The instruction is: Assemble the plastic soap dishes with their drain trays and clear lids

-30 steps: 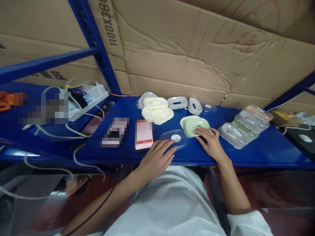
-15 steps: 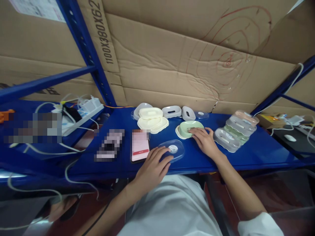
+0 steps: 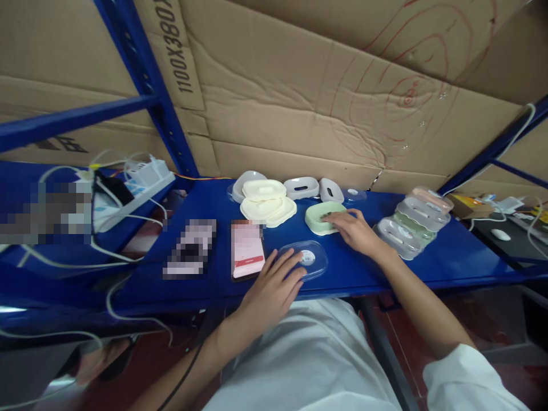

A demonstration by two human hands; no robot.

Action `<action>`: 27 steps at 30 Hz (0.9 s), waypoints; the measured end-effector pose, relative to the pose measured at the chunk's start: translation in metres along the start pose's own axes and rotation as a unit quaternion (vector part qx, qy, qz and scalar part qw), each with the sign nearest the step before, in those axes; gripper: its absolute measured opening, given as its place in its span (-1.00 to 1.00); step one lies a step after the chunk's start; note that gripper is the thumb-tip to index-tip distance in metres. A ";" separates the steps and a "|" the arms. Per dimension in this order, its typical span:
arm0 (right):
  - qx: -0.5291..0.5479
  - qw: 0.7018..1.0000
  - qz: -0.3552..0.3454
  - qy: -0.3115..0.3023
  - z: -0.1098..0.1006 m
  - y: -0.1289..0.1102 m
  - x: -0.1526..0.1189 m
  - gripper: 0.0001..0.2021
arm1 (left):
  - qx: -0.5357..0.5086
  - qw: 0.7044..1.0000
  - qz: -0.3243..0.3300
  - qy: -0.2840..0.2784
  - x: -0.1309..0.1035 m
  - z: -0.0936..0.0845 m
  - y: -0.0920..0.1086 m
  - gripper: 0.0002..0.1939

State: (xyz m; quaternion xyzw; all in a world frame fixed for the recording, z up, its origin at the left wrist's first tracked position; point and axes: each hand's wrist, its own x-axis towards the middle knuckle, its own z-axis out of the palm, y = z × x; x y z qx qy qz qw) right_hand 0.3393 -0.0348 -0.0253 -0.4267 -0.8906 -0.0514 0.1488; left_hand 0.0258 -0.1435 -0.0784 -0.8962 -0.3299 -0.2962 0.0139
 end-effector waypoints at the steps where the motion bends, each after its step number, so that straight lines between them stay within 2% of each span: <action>1: -0.004 1.000 0.006 -0.007 -0.002 0.000 0.001 -0.45 | 0.004 1.000 0.004 0.000 -0.001 0.001 -0.001 -0.77; 4: -0.010 0.999 0.022 -0.024 -0.003 -0.001 -0.002 -0.49 | 0.015 0.999 0.021 0.020 -0.003 0.006 -0.002 -0.76; 7: -0.014 0.999 0.030 -0.022 0.003 -0.007 -0.013 -0.50 | 0.009 0.997 0.031 0.064 -0.003 0.007 -0.002 -0.75; 10: -0.008 0.999 0.038 -0.005 0.008 -0.021 -0.025 -0.55 | -0.030 0.993 0.024 0.109 -0.002 0.001 0.002 -0.76; 13: 0.044 0.999 0.015 0.001 0.009 -0.038 -0.040 -0.54 | -0.072 0.986 0.018 0.151 0.001 -0.008 0.009 -0.75; 15: 0.084 0.995 0.032 0.040 0.009 -0.046 -0.051 -0.49 | -0.089 0.981 0.017 0.171 0.008 -0.011 0.013 -0.72; 17: 0.119 0.982 0.094 0.111 0.009 -0.048 -0.060 -0.42 | -0.093 0.980 0.014 0.176 0.021 -0.009 0.016 -0.71; 18: 0.138 0.972 0.126 0.139 0.010 -0.047 -0.063 -0.40 | -0.091 0.981 0.012 0.171 0.030 -0.007 0.016 -0.73; 20: 0.189 0.958 0.161 0.145 0.013 -0.042 -0.067 -0.40 | -0.082 0.985 -0.004 0.150 0.049 -0.002 0.016 -0.78; 23: 0.251 0.954 0.144 0.082 0.017 -0.036 -0.066 -0.43 | -0.070 0.994 -0.028 0.081 0.070 0.005 0.015 -0.82; 27: 0.243 0.964 0.096 0.054 0.020 -0.040 -0.064 -0.33 | -0.049 0.998 -0.029 0.014 0.070 0.007 0.011 -0.78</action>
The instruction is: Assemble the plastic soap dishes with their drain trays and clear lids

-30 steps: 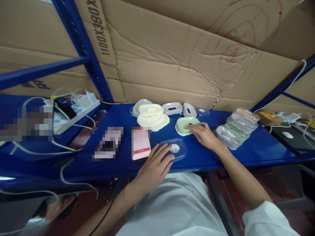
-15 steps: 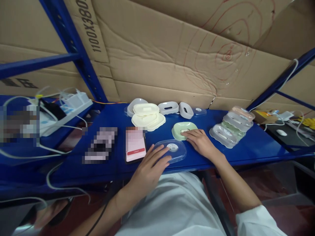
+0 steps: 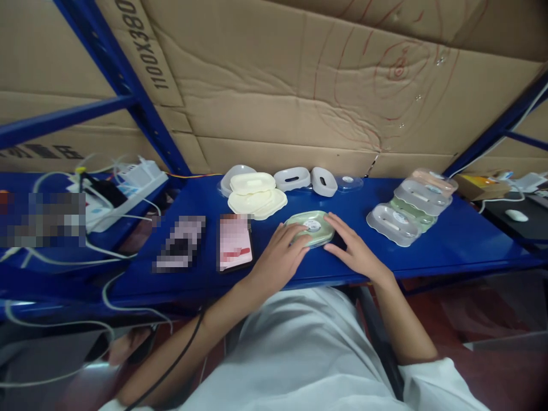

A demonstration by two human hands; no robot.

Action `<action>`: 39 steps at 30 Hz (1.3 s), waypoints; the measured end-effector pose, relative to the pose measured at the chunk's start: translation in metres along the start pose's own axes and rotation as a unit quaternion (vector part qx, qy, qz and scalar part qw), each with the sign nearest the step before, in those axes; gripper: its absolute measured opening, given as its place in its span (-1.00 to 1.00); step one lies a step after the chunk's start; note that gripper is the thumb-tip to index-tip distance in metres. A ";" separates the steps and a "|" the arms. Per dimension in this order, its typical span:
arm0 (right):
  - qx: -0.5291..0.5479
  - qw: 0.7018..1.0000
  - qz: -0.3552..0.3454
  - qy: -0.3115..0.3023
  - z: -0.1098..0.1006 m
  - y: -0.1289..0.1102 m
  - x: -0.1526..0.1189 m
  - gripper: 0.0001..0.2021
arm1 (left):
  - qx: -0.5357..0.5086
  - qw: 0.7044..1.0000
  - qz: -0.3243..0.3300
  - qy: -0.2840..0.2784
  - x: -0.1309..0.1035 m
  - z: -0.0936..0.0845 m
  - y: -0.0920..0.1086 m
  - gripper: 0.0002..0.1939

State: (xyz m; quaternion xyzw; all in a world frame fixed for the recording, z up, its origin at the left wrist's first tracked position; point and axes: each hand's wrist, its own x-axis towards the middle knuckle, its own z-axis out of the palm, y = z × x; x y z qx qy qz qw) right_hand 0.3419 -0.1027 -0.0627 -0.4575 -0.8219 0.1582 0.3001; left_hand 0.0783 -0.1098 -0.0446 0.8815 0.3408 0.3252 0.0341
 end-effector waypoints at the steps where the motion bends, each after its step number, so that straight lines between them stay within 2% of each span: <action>1: -0.009 1.000 -0.011 0.005 0.001 -0.002 0.000 -0.33 | 0.003 1.000 -0.002 -0.008 -0.003 0.000 -0.002 -0.75; 3: -0.024 0.999 -0.020 0.021 0.003 -0.006 -0.002 -0.40 | 0.007 1.000 -0.006 -0.011 -0.009 -0.001 -0.005 -0.69; 7: -0.034 0.998 -0.008 0.046 0.003 -0.009 -0.004 -0.47 | -0.026 0.999 -0.005 0.021 -0.009 0.001 -0.011 -0.69; 9: -0.033 0.998 -0.011 0.051 0.002 -0.007 -0.004 -0.45 | -0.036 0.999 -0.015 0.026 -0.003 0.003 -0.012 -0.69; 14: -0.049 0.998 -0.005 0.035 0.004 -0.004 -0.003 -0.27 | -0.005 0.998 -0.057 -0.012 0.007 0.011 -0.014 -0.68; 17: -0.048 0.998 -0.002 0.038 0.006 -0.003 -0.003 -0.32 | -0.006 0.998 -0.059 -0.006 0.007 0.014 -0.017 -0.67; 20: -0.032 0.998 0.005 0.053 0.007 -0.003 -0.004 -0.40 | -0.005 0.998 -0.057 0.004 0.010 0.012 -0.019 -0.66; 27: -0.022 0.998 0.020 0.053 0.007 -0.002 -0.001 -0.42 | 0.011 0.998 -0.046 0.031 0.030 0.002 -0.022 -0.69; 30: -0.035 0.998 0.016 0.039 0.007 -0.002 -0.001 -0.44 | 0.011 0.999 -0.045 0.024 0.026 0.003 -0.024 -0.70; 35: -0.062 0.998 0.016 0.019 0.005 -0.005 -0.003 -0.42 | 0.021 0.999 -0.040 0.010 0.009 -0.001 -0.027 -0.59; 39: -0.082 0.997 -0.008 -0.006 0.004 -0.008 -0.002 -0.42 | 0.020 0.999 -0.039 0.022 0.000 -0.001 -0.029 -0.55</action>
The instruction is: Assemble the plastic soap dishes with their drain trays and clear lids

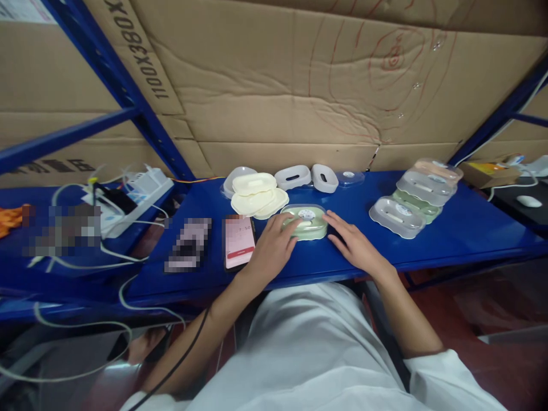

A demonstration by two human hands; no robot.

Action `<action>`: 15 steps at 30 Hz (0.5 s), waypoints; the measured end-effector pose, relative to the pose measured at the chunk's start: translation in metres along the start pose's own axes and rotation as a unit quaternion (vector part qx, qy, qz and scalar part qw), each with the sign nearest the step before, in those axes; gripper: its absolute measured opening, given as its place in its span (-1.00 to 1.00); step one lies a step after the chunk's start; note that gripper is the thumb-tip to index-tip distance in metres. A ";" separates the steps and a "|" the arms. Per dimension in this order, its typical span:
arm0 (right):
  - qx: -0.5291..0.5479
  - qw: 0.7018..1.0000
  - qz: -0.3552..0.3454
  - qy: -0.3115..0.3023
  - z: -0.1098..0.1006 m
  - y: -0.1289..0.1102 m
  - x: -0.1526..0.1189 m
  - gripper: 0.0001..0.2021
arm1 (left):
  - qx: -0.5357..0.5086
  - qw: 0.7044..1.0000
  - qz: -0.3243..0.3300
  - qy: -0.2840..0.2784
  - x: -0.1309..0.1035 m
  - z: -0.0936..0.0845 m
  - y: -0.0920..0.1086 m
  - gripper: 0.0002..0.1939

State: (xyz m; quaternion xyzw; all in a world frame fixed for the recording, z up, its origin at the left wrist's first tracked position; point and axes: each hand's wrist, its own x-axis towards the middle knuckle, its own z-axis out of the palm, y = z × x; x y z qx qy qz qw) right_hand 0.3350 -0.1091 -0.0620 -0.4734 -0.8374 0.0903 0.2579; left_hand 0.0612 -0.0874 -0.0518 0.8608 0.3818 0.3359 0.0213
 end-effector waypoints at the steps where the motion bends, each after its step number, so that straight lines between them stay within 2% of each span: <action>1: -0.005 1.000 -0.006 -0.004 0.000 -0.001 0.000 -0.42 | -0.004 1.000 -0.013 0.005 -0.001 0.001 -0.001 -0.56; 6: -0.026 0.999 -0.021 0.006 -0.001 -0.003 -0.001 -0.45 | -0.016 0.998 -0.061 -0.008 -0.003 0.005 -0.002 -0.58; 15: -0.045 0.997 -0.029 0.055 -0.001 -0.005 -0.006 -0.40 | 0.055 0.998 -0.008 0.011 -0.027 0.006 0.012 -0.61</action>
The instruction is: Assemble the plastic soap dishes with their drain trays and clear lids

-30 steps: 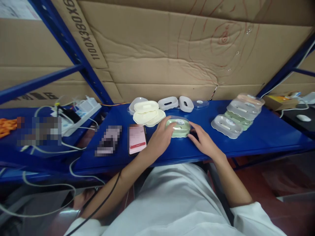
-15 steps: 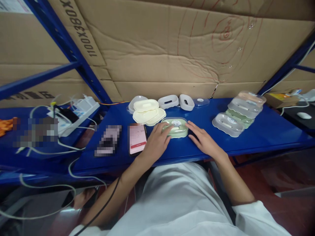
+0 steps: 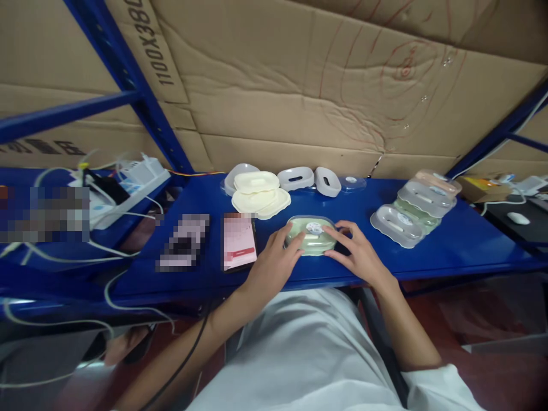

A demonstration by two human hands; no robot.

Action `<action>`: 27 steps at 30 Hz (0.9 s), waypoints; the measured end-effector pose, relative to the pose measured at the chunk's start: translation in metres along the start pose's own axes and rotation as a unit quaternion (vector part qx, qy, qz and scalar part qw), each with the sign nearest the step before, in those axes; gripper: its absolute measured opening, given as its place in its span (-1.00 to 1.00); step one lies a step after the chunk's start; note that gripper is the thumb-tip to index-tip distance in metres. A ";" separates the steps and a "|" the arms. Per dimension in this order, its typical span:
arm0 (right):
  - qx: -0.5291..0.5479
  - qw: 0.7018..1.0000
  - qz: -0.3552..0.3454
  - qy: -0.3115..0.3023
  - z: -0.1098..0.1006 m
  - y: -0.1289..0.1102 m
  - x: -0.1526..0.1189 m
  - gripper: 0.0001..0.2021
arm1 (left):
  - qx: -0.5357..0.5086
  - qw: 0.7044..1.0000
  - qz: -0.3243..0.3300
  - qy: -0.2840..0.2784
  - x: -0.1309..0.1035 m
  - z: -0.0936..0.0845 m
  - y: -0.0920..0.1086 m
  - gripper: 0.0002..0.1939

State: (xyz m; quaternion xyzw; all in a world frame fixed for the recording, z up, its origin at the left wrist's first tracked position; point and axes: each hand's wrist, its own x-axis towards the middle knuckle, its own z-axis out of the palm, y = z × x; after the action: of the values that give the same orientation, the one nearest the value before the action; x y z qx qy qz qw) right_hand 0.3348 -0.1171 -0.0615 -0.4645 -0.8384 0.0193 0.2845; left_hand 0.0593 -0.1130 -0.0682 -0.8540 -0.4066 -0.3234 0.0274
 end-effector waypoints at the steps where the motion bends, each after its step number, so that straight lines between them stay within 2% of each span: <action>1: -0.001 1.000 -0.005 0.002 0.000 -0.001 0.000 -0.39 | 0.006 1.000 0.005 0.006 -0.003 0.000 0.001 -0.61; 5: 0.014 0.999 -0.011 -0.037 -0.004 -0.007 -0.002 -0.34 | -0.008 0.999 0.020 0.024 -0.010 -0.001 0.001 -0.64; 10: 0.063 0.994 0.014 -0.087 -0.005 -0.011 -0.003 -0.27 | -0.035 0.999 0.014 0.021 -0.010 -0.004 0.000 -0.66; 13: 0.062 0.995 0.019 -0.081 -0.003 -0.010 -0.003 -0.27 | -0.069 0.998 0.007 0.009 -0.009 -0.005 -0.001 -0.64; 17: 0.029 0.998 0.033 -0.040 -0.005 -0.002 0.001 -0.31 | -0.094 0.995 -0.016 -0.011 -0.009 -0.007 0.000 -0.46; 20: -0.021 0.997 0.057 -0.054 -0.019 0.009 0.017 -0.32 | -0.102 0.995 -0.008 -0.016 -0.010 -0.007 0.000 -0.47; 24: -0.064 0.993 0.012 -0.094 -0.055 0.021 0.045 -0.35 | -0.103 0.994 0.027 -0.033 -0.011 -0.006 -0.002 -0.58; 27: -0.087 0.995 0.000 -0.041 -0.084 0.028 0.051 -0.40 | -0.093 0.994 0.044 -0.039 -0.012 -0.005 -0.003 -0.62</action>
State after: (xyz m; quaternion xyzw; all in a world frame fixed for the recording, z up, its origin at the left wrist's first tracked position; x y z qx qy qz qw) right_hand 0.3770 -0.0804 0.0245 -0.4864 -0.8478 -0.0350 0.2086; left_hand 0.0493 -0.1202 -0.0720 -0.8818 -0.3374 -0.3251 -0.0541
